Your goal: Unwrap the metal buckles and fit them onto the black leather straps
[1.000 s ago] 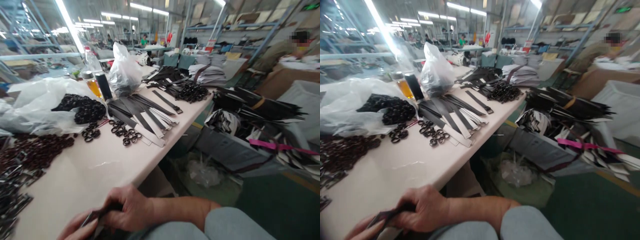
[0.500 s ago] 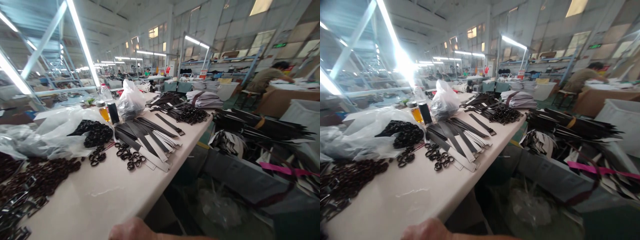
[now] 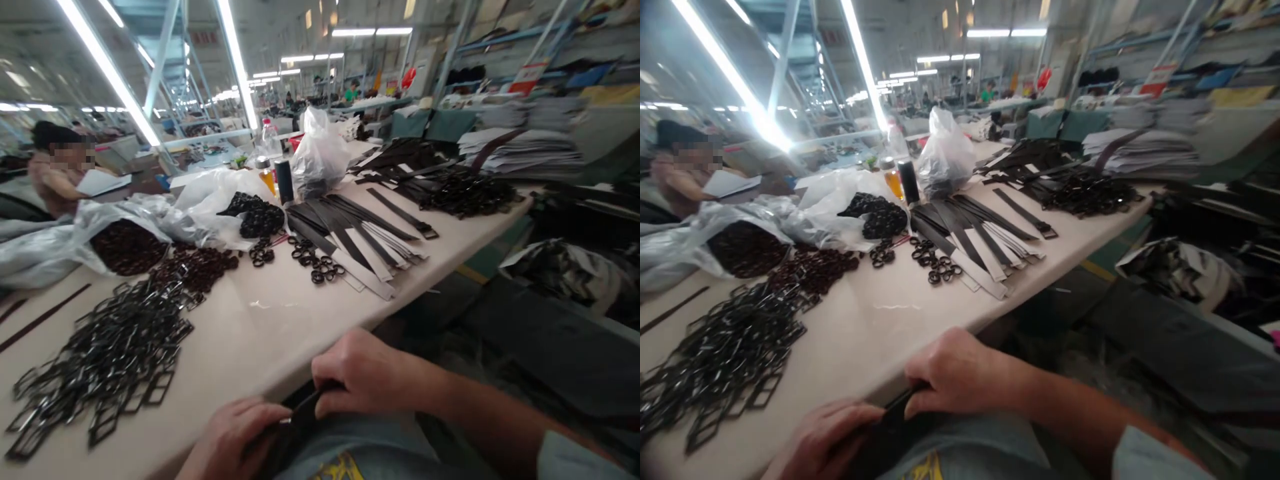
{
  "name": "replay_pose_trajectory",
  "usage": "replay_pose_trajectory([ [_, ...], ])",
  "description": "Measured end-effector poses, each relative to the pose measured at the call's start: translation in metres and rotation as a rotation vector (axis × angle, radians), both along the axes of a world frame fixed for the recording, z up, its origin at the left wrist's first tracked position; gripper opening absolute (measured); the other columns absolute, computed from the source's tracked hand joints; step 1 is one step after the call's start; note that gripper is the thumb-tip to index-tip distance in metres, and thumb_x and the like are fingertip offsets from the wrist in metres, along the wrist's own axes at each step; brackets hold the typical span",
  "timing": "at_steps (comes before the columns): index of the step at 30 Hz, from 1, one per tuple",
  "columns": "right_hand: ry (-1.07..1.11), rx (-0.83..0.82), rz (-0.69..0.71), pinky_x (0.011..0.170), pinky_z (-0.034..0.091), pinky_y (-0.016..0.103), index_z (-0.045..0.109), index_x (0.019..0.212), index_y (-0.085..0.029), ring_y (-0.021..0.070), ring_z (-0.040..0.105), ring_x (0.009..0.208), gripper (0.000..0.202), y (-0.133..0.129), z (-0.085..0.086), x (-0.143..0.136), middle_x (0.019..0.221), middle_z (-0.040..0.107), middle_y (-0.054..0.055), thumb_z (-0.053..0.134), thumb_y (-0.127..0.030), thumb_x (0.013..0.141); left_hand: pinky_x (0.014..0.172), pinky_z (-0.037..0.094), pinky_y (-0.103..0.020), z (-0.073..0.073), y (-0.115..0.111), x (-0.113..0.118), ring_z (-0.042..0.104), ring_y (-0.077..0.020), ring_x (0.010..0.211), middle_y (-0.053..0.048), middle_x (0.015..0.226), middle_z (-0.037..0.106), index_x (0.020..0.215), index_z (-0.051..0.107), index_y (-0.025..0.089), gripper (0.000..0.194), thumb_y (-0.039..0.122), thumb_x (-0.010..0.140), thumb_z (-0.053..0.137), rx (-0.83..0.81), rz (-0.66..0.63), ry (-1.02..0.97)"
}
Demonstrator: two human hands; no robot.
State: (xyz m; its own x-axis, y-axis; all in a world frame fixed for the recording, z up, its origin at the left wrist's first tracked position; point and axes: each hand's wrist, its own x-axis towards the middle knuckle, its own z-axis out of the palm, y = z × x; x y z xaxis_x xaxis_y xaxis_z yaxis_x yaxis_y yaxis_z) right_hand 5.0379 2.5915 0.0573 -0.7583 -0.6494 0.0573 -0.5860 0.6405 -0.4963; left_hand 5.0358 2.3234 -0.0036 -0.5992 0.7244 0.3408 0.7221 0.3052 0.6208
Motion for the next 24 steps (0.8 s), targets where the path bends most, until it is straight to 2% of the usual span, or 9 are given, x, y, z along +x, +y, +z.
replay_pose_trajectory([
  [3, 0.256, 0.148, 0.136, 0.054, 0.027, 0.027, 0.064, 0.077, -0.018, 0.0125, 0.054, 0.058, 0.023, -0.004, 0.021, -0.013, 0.064, 0.063, -0.001, 0.075, -0.037, 0.085, 0.058, 0.046, -0.019, 0.006, 0.019, 0.001, 0.063, -0.0123, 0.063, -0.001, 0.073, 0.069, 0.083, 0.067, 0.020, 0.020, 0.009, 0.083, 0.051, -0.074, 0.009, 0.017],
  [5, 0.444, 0.117, 0.169, 0.059, 0.033, 0.028, 0.064, 0.078, -0.019, 0.0138, 0.057, 0.064, 0.019, -0.007, 0.034, -0.022, 0.071, 0.066, 0.001, 0.064, -0.030, 0.093, 0.056, 0.041, -0.021, 0.006, 0.028, -0.002, 0.057, -0.0124, 0.061, -0.002, 0.068, 0.064, 0.074, 0.065, 0.017, 0.016, 0.008, 0.080, 0.053, -0.027, 0.071, -0.053],
  [7, 0.581, -0.038, 0.116, 0.071, 0.040, 0.029, 0.065, 0.084, -0.020, 0.0149, 0.061, 0.076, 0.020, -0.007, 0.042, -0.028, 0.086, 0.071, 0.003, 0.054, -0.026, 0.098, 0.057, 0.041, -0.021, 0.002, 0.032, -0.009, 0.054, -0.0121, 0.061, -0.002, 0.066, 0.061, 0.074, 0.067, 0.016, 0.013, 0.012, 0.080, 0.057, 0.151, 0.176, -0.220],
  [9, 0.595, -0.220, 0.001, 0.078, 0.043, 0.029, 0.066, 0.087, -0.020, 0.0151, 0.063, 0.082, 0.019, -0.005, 0.043, -0.031, 0.092, 0.071, 0.004, 0.052, -0.026, 0.099, 0.060, 0.044, -0.022, -0.003, 0.033, -0.018, 0.055, -0.0128, 0.064, -0.003, 0.069, 0.063, 0.076, 0.070, 0.016, 0.010, 0.020, 0.082, 0.063, 0.408, 0.314, -0.429],
  [12, 0.402, -0.319, -0.130, 0.071, 0.045, 0.028, 0.065, 0.084, -0.019, 0.0146, 0.061, 0.074, 0.018, -0.003, 0.028, -0.031, 0.083, 0.069, 0.004, 0.056, -0.030, 0.095, 0.062, 0.048, -0.023, -0.007, 0.037, -0.029, 0.059, -0.0147, 0.066, -0.006, 0.073, 0.069, 0.076, 0.074, 0.016, 0.013, 0.028, 0.076, 0.074, 0.685, 0.448, -0.620],
  [14, 0.211, -0.280, -0.103, 0.073, 0.047, 0.029, 0.067, 0.095, -0.017, 0.0174, 0.064, 0.079, 0.019, -0.006, 0.009, -0.031, 0.089, 0.070, 0.006, 0.061, -0.034, 0.093, 0.063, 0.050, -0.023, -0.006, 0.042, -0.033, 0.061, -0.0150, 0.067, -0.006, 0.075, 0.071, 0.076, 0.076, 0.016, 0.014, 0.030, 0.073, 0.078, 0.745, 0.460, -0.659],
  [16, 0.058, -0.297, -0.084, 0.079, 0.049, 0.032, 0.067, 0.108, -0.014, 0.0217, 0.066, 0.089, 0.033, -0.013, -0.011, -0.032, 0.101, 0.071, 0.010, 0.065, -0.041, 0.091, 0.064, 0.051, -0.023, -0.003, 0.048, -0.034, 0.061, -0.0150, 0.067, -0.006, 0.075, 0.071, 0.076, 0.077, 0.016, 0.015, 0.031, 0.073, 0.078, 0.751, 0.444, -0.676],
  [20, -0.064, -0.655, -0.162, 0.088, 0.051, 0.034, 0.069, 0.108, -0.015, 0.0229, 0.065, 0.098, 0.043, -0.033, -0.043, -0.032, 0.107, 0.071, 0.012, 0.057, -0.053, 0.095, 0.069, 0.053, -0.023, -0.003, 0.060, -0.029, 0.062, -0.0149, 0.071, -0.006, 0.077, 0.072, 0.077, 0.078, 0.017, 0.015, 0.031, 0.076, 0.077, 0.742, 0.407, -0.650],
  [24, -0.177, -0.971, -0.243, 0.093, 0.052, 0.034, 0.072, 0.112, -0.018, 0.0205, 0.066, 0.095, 0.043, -0.046, -0.052, -0.025, 0.106, 0.072, 0.008, 0.060, -0.054, 0.093, 0.075, 0.053, -0.021, -0.010, 0.068, -0.025, 0.062, -0.0122, 0.075, -0.003, 0.081, 0.073, 0.083, 0.080, 0.020, 0.009, 0.028, 0.080, 0.076, 0.766, 0.368, -0.646],
])
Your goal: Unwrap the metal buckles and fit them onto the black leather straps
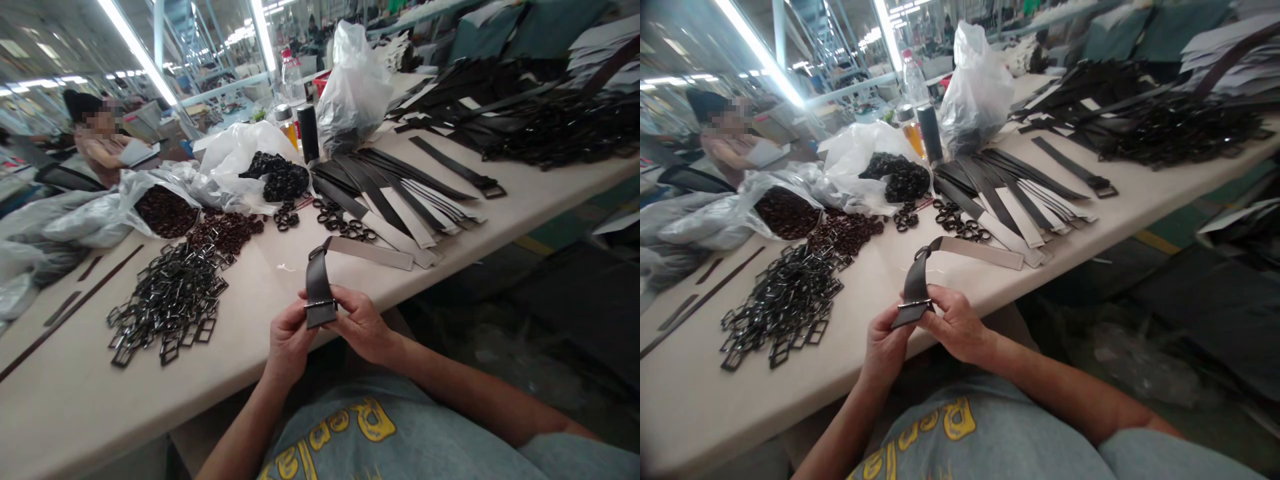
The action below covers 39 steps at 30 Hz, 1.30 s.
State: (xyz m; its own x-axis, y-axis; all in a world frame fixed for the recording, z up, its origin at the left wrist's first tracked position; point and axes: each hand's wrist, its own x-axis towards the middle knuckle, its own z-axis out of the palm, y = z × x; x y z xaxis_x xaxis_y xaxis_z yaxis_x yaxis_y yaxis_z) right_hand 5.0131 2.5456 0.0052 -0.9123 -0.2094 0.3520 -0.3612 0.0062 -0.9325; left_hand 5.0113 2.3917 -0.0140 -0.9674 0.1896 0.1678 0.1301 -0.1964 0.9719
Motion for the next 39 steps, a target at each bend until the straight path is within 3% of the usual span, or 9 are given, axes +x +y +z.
replay_pose_trajectory([
  [6, -0.081, -0.172, -0.036, 0.081, 0.056, 0.030, 0.075, 0.107, -0.019, 0.0190, 0.068, 0.090, 0.034, -0.004, 0.007, 0.006, 0.095, 0.073, 0.006, 0.063, -0.048, 0.093, 0.071, 0.053, -0.018, 0.000, 0.016, 0.002, 0.062, -0.0095, 0.072, 0.000, 0.079, 0.074, 0.082, 0.081, 0.023, 0.010, 0.031, 0.080, 0.078, 0.065, 0.024, -0.030],
  [12, 0.357, 0.107, -0.223, 0.086, 0.054, 0.029, 0.071, 0.093, -0.019, 0.0157, 0.067, 0.084, 0.017, 0.011, 0.028, -0.001, 0.086, 0.072, 0.004, 0.056, -0.026, 0.096, 0.076, 0.054, -0.019, 0.000, 0.016, 0.002, 0.066, -0.0103, 0.076, -0.002, 0.083, 0.074, 0.094, 0.079, 0.022, 0.013, 0.029, 0.084, 0.074, 0.039, -0.060, -0.013],
  [18, 0.508, 0.252, -0.108, 0.063, 0.050, 0.022, 0.066, 0.092, -0.019, 0.0119, 0.064, 0.066, 0.010, 0.020, 0.042, 0.002, 0.077, 0.068, 0.001, 0.056, -0.017, 0.094, 0.080, 0.056, -0.025, -0.006, -0.021, 0.006, 0.069, -0.0163, 0.096, -0.007, 0.111, 0.073, 0.119, 0.071, 0.028, 0.033, 0.045, 0.095, 0.058, 0.217, 0.060, -0.042],
  [21, 0.518, 0.291, -0.090, 0.061, 0.050, 0.022, 0.065, 0.094, -0.020, 0.0116, 0.066, 0.066, 0.011, 0.020, 0.038, -0.001, 0.081, 0.072, 0.000, 0.057, -0.013, 0.093, 0.080, 0.055, -0.025, -0.005, -0.059, 0.010, 0.069, -0.0152, 0.088, -0.006, 0.097, 0.075, 0.103, 0.076, 0.022, 0.024, 0.039, 0.091, 0.064, -0.055, 0.204, 0.008],
  [24, 0.534, 0.329, -0.031, 0.063, 0.051, 0.022, 0.065, 0.096, -0.020, 0.0120, 0.068, 0.070, 0.011, 0.013, 0.034, -0.008, 0.085, 0.073, 0.001, 0.058, -0.013, 0.093, 0.074, 0.053, -0.025, -0.009, -0.110, 0.015, 0.066, -0.0143, 0.076, -0.005, 0.082, 0.072, 0.088, 0.076, 0.018, 0.022, 0.039, 0.087, 0.068, -0.407, 0.477, 0.057],
  [26, 0.569, 0.361, 0.023, 0.061, 0.050, 0.022, 0.065, 0.094, -0.020, 0.0123, 0.067, 0.069, 0.007, 0.006, 0.034, -0.013, 0.084, 0.072, 0.002, 0.058, -0.016, 0.094, 0.073, 0.050, -0.026, -0.013, -0.144, 0.018, 0.064, -0.0145, 0.075, -0.004, 0.083, 0.071, 0.087, 0.076, 0.018, 0.023, 0.039, 0.087, 0.066, -0.674, 0.645, 0.089],
  [29, 0.614, 0.382, 0.081, 0.057, 0.048, 0.024, 0.064, 0.091, -0.019, 0.0126, 0.065, 0.065, 0.007, -0.007, 0.034, -0.019, 0.080, 0.072, 0.003, 0.059, -0.020, 0.095, 0.074, 0.049, -0.027, -0.019, -0.183, 0.019, 0.061, -0.0140, 0.073, -0.004, 0.088, 0.071, 0.087, 0.077, 0.020, 0.022, 0.039, 0.085, 0.065, -0.981, 0.767, 0.085],
  [33, 0.620, 0.378, 0.099, 0.057, 0.047, 0.023, 0.064, 0.089, -0.017, 0.0121, 0.064, 0.065, 0.008, -0.023, 0.032, -0.023, 0.080, 0.071, 0.004, 0.059, -0.020, 0.095, 0.071, 0.050, -0.027, -0.023, -0.207, 0.021, 0.058, -0.0132, 0.065, -0.003, 0.085, 0.069, 0.086, 0.076, 0.020, 0.025, 0.042, 0.083, 0.063, -1.057, 0.833, 0.017],
  [39, 0.633, 0.276, 0.075, 0.061, 0.049, 0.023, 0.063, 0.090, -0.016, 0.0118, 0.063, 0.066, 0.013, -0.036, 0.042, -0.027, 0.077, 0.068, 0.003, 0.057, -0.024, 0.097, 0.069, 0.051, -0.027, -0.023, -0.203, 0.010, 0.062, -0.0145, 0.068, -0.004, 0.088, 0.070, 0.095, 0.075, 0.020, 0.035, 0.050, 0.084, 0.063, -0.995, 0.738, 0.058],
])
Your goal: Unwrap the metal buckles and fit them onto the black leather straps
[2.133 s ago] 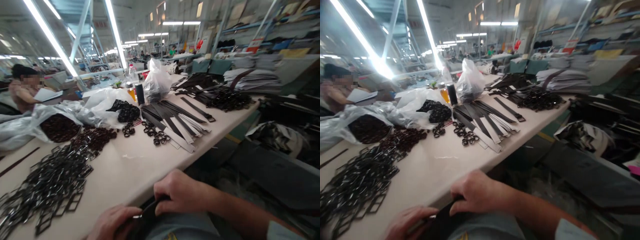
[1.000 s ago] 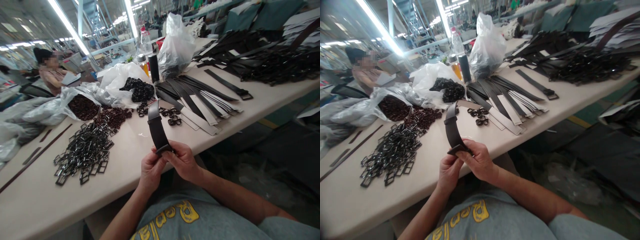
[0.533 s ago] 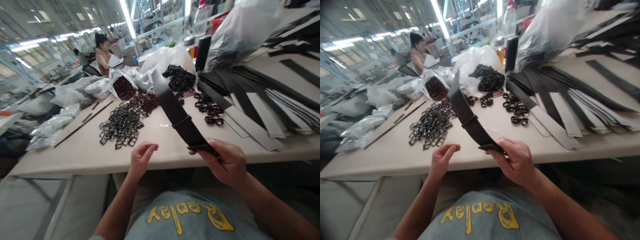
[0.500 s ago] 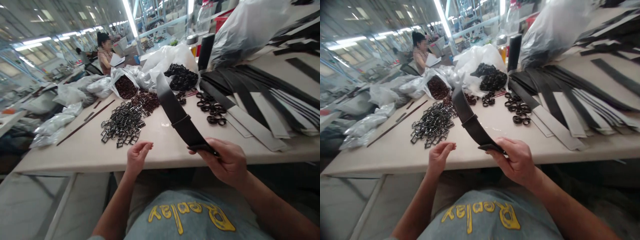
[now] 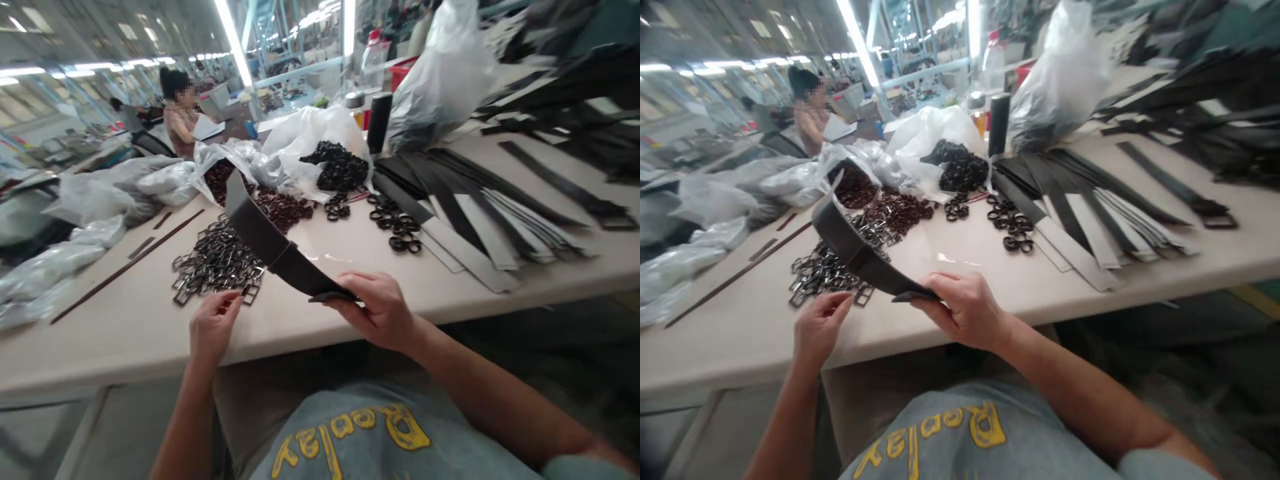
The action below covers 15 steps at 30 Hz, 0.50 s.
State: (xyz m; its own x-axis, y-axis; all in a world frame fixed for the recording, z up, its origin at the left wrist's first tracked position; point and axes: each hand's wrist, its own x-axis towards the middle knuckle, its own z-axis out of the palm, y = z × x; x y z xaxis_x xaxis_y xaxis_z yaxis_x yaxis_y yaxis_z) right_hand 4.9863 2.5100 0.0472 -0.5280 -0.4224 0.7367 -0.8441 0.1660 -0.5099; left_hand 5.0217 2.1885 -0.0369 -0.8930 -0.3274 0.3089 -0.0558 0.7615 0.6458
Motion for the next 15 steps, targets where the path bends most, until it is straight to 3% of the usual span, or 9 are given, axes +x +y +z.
replay_pose_trajectory([
  [3, -0.014, -0.048, -0.097, 0.064, 0.052, 0.025, 0.065, 0.090, -0.015, 0.0135, 0.066, 0.071, 0.013, 0.008, 0.008, -0.002, 0.080, 0.071, 0.005, 0.058, -0.024, 0.096, 0.068, 0.051, -0.026, 0.010, 0.015, -0.021, 0.062, -0.0143, 0.071, -0.004, 0.095, 0.070, 0.101, 0.075, 0.020, 0.036, 0.050, 0.085, 0.063, 0.018, -0.124, 0.034],
  [6, -0.083, -0.103, -0.222, 0.064, 0.054, 0.025, 0.068, 0.091, -0.017, 0.0142, 0.069, 0.070, 0.013, 0.027, 0.008, 0.000, 0.082, 0.073, 0.005, 0.058, -0.024, 0.095, 0.069, 0.050, -0.025, 0.031, 0.039, -0.048, 0.062, -0.0128, 0.071, -0.004, 0.099, 0.070, 0.103, 0.075, 0.022, 0.031, 0.045, 0.088, 0.062, 0.011, -0.270, 0.086],
  [11, -0.345, -0.365, -0.407, 0.062, 0.062, 0.031, 0.068, 0.096, -0.017, 0.0181, 0.072, 0.066, 0.022, 0.068, -0.014, 0.002, 0.084, 0.075, 0.006, 0.057, -0.037, 0.097, 0.065, 0.049, -0.023, 0.061, 0.096, -0.098, 0.062, -0.0118, 0.067, -0.004, 0.091, 0.070, 0.097, 0.077, 0.020, 0.025, 0.037, 0.087, 0.062, 0.021, -0.528, 0.134],
  [15, -0.469, -0.481, -0.531, 0.055, 0.060, 0.029, 0.063, 0.095, -0.017, 0.0186, 0.071, 0.059, 0.030, 0.097, -0.035, 0.006, 0.076, 0.073, 0.005, 0.058, -0.046, 0.096, 0.063, 0.048, -0.023, 0.065, 0.163, -0.129, 0.062, -0.0108, 0.063, -0.004, 0.088, 0.070, 0.092, 0.077, 0.020, 0.016, 0.026, 0.087, 0.062, -0.006, -0.773, 0.094],
])
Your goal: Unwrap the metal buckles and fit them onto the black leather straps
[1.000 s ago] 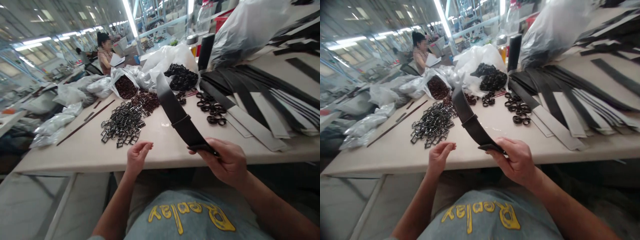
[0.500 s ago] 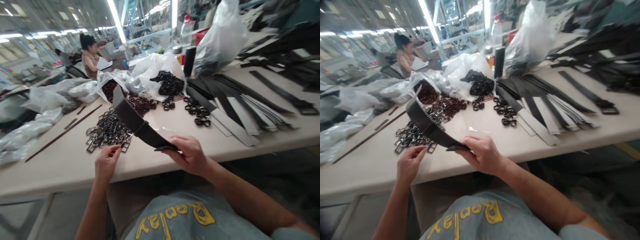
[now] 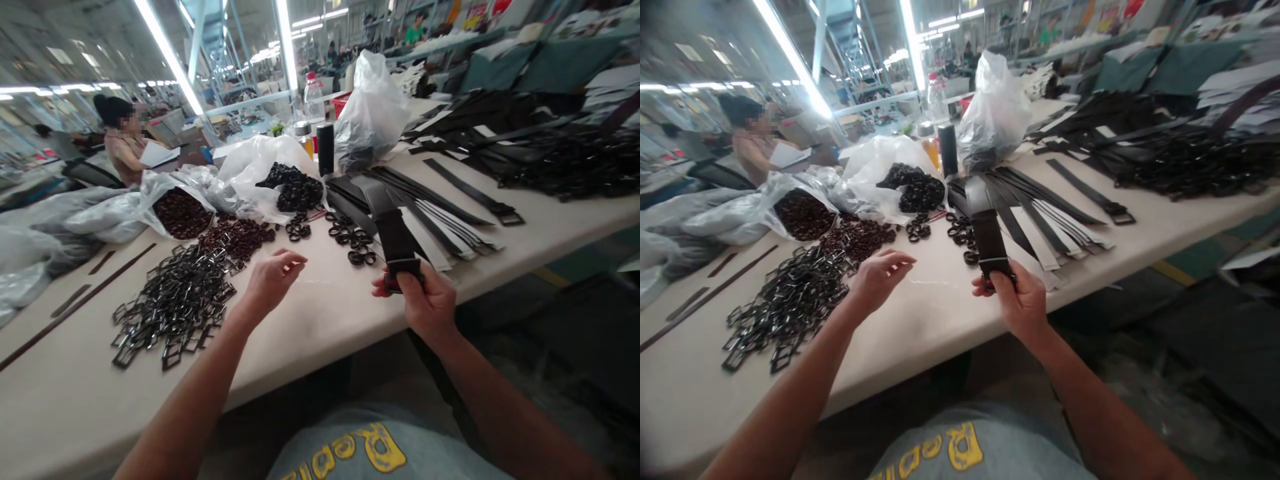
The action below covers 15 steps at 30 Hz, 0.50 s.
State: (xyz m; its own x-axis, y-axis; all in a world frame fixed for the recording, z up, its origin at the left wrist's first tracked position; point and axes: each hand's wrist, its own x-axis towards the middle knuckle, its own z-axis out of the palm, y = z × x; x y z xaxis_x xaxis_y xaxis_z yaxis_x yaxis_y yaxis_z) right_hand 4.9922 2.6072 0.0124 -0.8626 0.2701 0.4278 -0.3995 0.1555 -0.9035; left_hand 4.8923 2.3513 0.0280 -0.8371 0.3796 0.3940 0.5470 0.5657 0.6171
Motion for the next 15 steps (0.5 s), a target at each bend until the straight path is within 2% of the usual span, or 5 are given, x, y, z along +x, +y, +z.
replay_pose_trajectory([
  [4, -0.093, 0.026, -0.058, 0.045, 0.052, 0.023, 0.061, 0.096, -0.016, 0.0134, 0.064, 0.046, 0.034, 0.018, -0.015, 0.008, 0.073, 0.072, 0.004, 0.056, -0.050, 0.097, 0.070, 0.048, -0.025, -0.012, 0.069, -0.021, 0.066, -0.0138, 0.073, -0.006, 0.099, 0.070, 0.097, 0.076, 0.021, 0.015, 0.019, 0.086, 0.066, -0.157, -0.164, -0.078],
  [7, -0.111, 0.062, -0.062, 0.041, 0.046, 0.021, 0.059, 0.092, -0.016, 0.0095, 0.058, 0.041, 0.034, 0.024, -0.022, 0.011, 0.074, 0.072, 0.004, 0.054, -0.049, 0.098, 0.076, 0.048, -0.030, -0.025, 0.103, -0.034, 0.067, -0.0194, 0.083, -0.008, 0.104, 0.070, 0.102, 0.075, 0.020, 0.019, 0.018, 0.085, 0.068, -0.369, -0.162, -0.048],
  [10, -0.149, 0.084, -0.059, 0.041, 0.044, 0.020, 0.058, 0.088, -0.016, 0.0083, 0.056, 0.040, 0.034, 0.026, -0.026, 0.010, 0.073, 0.072, 0.004, 0.054, -0.048, 0.097, 0.077, 0.047, -0.032, -0.033, 0.118, -0.043, 0.066, -0.0236, 0.091, -0.009, 0.105, 0.069, 0.099, 0.075, 0.020, 0.016, 0.022, 0.084, 0.070, -0.461, -0.122, 0.009],
  [13, -0.212, 0.076, -0.038, 0.042, 0.045, 0.020, 0.059, 0.090, -0.016, 0.0087, 0.057, 0.042, 0.034, 0.026, -0.029, 0.005, 0.074, 0.072, 0.004, 0.056, -0.049, 0.096, 0.077, 0.046, -0.031, -0.033, 0.122, -0.046, 0.065, -0.0232, 0.088, -0.010, 0.099, 0.070, 0.093, 0.074, 0.018, 0.012, 0.025, 0.085, 0.069, -0.438, -0.069, -0.025],
  [15, -0.238, 0.063, -0.022, 0.043, 0.046, 0.020, 0.060, 0.090, -0.016, 0.0088, 0.057, 0.042, 0.034, 0.025, -0.031, 0.002, 0.073, 0.072, 0.003, 0.057, -0.049, 0.095, 0.077, 0.045, -0.031, -0.031, 0.121, -0.046, 0.066, -0.0232, 0.084, -0.010, 0.092, 0.071, 0.095, 0.074, 0.017, 0.014, 0.021, 0.086, 0.064, -0.438, -0.014, -0.061],
])
